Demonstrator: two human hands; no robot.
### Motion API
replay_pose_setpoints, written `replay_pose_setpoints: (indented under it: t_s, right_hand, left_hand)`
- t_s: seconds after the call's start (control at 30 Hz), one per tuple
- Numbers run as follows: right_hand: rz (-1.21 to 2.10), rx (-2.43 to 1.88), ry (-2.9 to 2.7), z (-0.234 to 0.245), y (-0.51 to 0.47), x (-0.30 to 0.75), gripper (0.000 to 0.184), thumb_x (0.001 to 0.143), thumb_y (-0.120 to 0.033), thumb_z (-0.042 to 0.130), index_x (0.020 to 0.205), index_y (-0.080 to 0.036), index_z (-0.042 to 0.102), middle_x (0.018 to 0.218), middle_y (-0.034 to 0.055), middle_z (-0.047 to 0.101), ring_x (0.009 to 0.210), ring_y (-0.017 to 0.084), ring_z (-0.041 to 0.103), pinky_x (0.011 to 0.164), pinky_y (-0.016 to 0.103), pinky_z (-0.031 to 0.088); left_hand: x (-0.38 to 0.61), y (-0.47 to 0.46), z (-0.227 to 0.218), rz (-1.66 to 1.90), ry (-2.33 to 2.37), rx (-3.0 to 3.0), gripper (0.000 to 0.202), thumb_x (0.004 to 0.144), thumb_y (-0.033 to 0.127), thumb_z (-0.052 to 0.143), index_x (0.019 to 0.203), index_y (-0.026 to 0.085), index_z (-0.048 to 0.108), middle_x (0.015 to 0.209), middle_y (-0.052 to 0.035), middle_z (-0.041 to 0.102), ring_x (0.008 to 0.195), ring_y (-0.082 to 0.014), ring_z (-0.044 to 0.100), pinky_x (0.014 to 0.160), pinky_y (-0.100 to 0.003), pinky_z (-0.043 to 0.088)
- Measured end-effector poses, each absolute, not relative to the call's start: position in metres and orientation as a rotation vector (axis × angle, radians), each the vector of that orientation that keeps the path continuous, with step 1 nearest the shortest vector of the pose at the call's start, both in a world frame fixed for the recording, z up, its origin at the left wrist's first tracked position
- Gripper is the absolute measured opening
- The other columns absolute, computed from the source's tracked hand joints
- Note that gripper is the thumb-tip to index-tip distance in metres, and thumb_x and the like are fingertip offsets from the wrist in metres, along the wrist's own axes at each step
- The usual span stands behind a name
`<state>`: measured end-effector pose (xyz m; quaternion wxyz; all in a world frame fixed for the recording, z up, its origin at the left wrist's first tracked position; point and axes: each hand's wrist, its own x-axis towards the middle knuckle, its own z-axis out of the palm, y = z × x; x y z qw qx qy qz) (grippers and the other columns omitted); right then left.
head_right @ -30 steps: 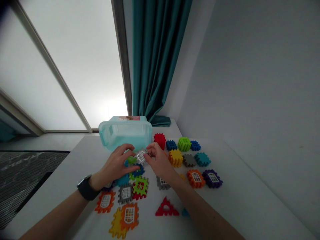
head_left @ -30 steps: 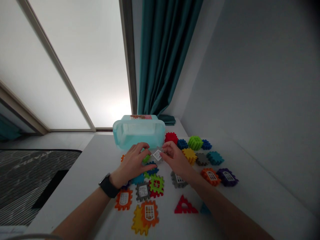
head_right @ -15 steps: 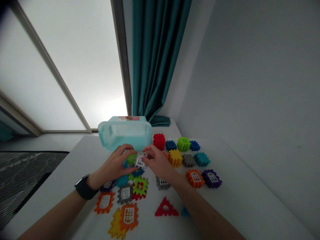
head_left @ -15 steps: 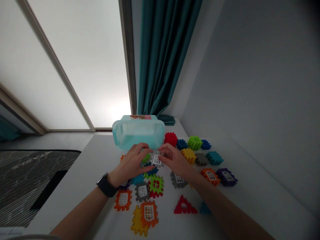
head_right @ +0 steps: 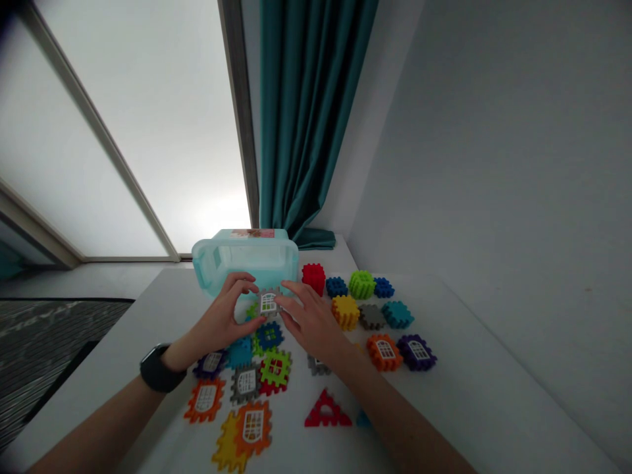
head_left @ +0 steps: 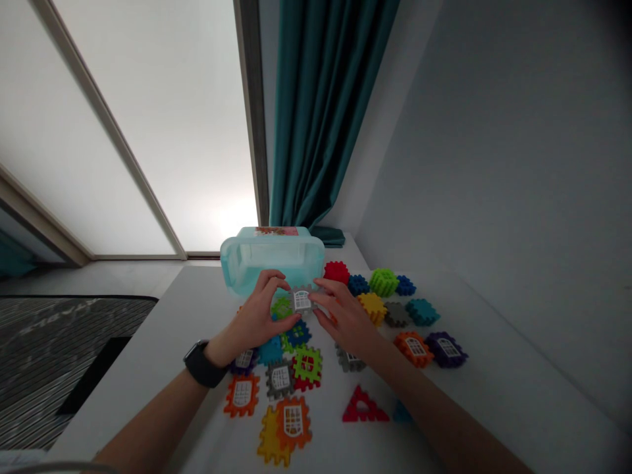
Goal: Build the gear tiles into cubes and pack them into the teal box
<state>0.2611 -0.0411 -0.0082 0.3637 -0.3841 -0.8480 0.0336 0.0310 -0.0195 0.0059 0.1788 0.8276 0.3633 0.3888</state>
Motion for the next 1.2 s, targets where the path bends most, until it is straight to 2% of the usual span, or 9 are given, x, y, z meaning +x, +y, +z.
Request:
replay_pose_setpoints:
  t_s: [0.13, 0.2, 0.27, 0.43, 0.57, 0.8, 0.93, 1.07, 1.2]
  right_hand:
    - [0.145, -0.958, -2.156, -0.004, -0.043, 0.259, 0.025, 0.099, -0.023, 0.046, 0.114, -0.026, 0.065, 0.124, 0.0097, 0.065, 0.119, 0.025, 0.057, 0.103, 0.047, 0.046]
    - [0.275, -1.031, -2.098, 0.000, -0.044, 0.256, 0.023, 0.099, -0.026, 0.046, 0.109, -0.025, 0.067, 0.111, 0.0087, 0.070, 0.105, 0.024, 0.064, 0.096, 0.045, 0.050]
    - [0.476, -1.136, -1.995, 0.003, -0.044, 0.253, 0.021, 0.097, -0.031, 0.051, 0.104, -0.024, 0.069, 0.099, 0.0072, 0.073, 0.092, 0.023, 0.067, 0.085, 0.041, 0.053]
    - [1.079, -1.156, -1.698, 0.007, -0.042, 0.248, 0.022, 0.090, -0.036, 0.058, 0.098, -0.021, 0.072, 0.090, 0.0033, 0.073, 0.079, 0.019, 0.067, 0.072, 0.032, 0.054]
    - [1.308, -1.163, -1.518, 0.009, -0.040, 0.246, 0.029, 0.088, -0.042, 0.059, 0.095, -0.018, 0.073, 0.082, 0.0033, 0.072, 0.071, 0.017, 0.064, 0.067, 0.030, 0.052]
    - [1.468, -1.109, -1.395, 0.006, -0.041, 0.244, 0.032, 0.085, -0.048, 0.062, 0.088, -0.017, 0.071, 0.075, 0.0021, 0.069, 0.063, 0.016, 0.062, 0.064, 0.030, 0.051]
    - [1.447, -1.147, -1.438, 0.009, -0.043, 0.245, 0.030, 0.085, -0.045, 0.059, 0.079, -0.017, 0.068, 0.066, 0.0009, 0.066, 0.057, 0.014, 0.059, 0.053, 0.026, 0.044]
    - [1.397, -1.204, -1.488, 0.015, -0.045, 0.245, 0.028, 0.086, -0.041, 0.057, 0.075, -0.017, 0.066, 0.060, -0.0001, 0.063, 0.052, 0.011, 0.054, 0.047, 0.023, 0.036]
    - [1.373, -1.205, -1.513, 0.017, -0.045, 0.245, 0.028, 0.087, -0.041, 0.054, 0.079, -0.017, 0.066, 0.060, -0.0002, 0.064, 0.053, 0.011, 0.054, 0.049, 0.023, 0.038]
  left_hand:
    - [0.033, -0.018, 0.007, 1.017, 0.939, 2.168, 0.022, 0.085, 0.032, 0.068, 0.099, 0.021, 0.056, 0.108, -0.0067, 0.054, 0.103, -0.0221, 0.055, 0.092, -0.038, 0.049]
    - [0.032, -0.015, 0.006, 0.974, 0.899, 2.072, 0.015, 0.092, 0.035, 0.059, 0.094, 0.020, 0.059, 0.099, -0.0053, 0.057, 0.094, -0.0199, 0.057, 0.085, -0.035, 0.050]
    - [0.032, -0.014, 0.006, 0.942, 0.872, 1.986, 0.021, 0.096, 0.037, 0.052, 0.088, 0.019, 0.061, 0.091, -0.0039, 0.059, 0.086, -0.0182, 0.057, 0.080, -0.033, 0.050]
    - [0.034, -0.018, 0.010, 0.879, 0.840, 1.671, 0.021, 0.092, 0.039, 0.059, 0.087, 0.018, 0.062, 0.082, -0.0011, 0.062, 0.076, -0.0156, 0.056, 0.067, -0.028, 0.047]
    - [0.037, -0.022, 0.010, 0.832, 0.825, 1.466, 0.023, 0.087, 0.041, 0.064, 0.092, 0.018, 0.063, 0.076, 0.0005, 0.062, 0.070, -0.0139, 0.055, 0.062, -0.025, 0.043]
    - [0.037, -0.019, 0.008, 0.817, 0.833, 1.333, 0.026, 0.083, 0.041, 0.069, 0.090, 0.016, 0.065, 0.069, 0.0018, 0.060, 0.064, -0.0116, 0.052, 0.060, -0.023, 0.041]
    - [0.036, -0.020, 0.009, 0.812, 0.835, 1.311, 0.027, 0.084, 0.041, 0.069, 0.093, 0.016, 0.065, 0.070, 0.0017, 0.060, 0.065, -0.0119, 0.053, 0.062, -0.024, 0.042]
    - [0.035, -0.021, 0.010, 0.804, 0.820, 1.285, 0.027, 0.088, 0.042, 0.065, 0.097, 0.017, 0.065, 0.073, 0.0012, 0.060, 0.069, -0.0127, 0.055, 0.067, -0.026, 0.045]
    - [0.033, -0.021, 0.013, 0.793, 0.807, 1.262, 0.028, 0.092, 0.045, 0.059, 0.097, 0.017, 0.064, 0.080, 0.0002, 0.062, 0.074, -0.0134, 0.057, 0.076, -0.029, 0.048]
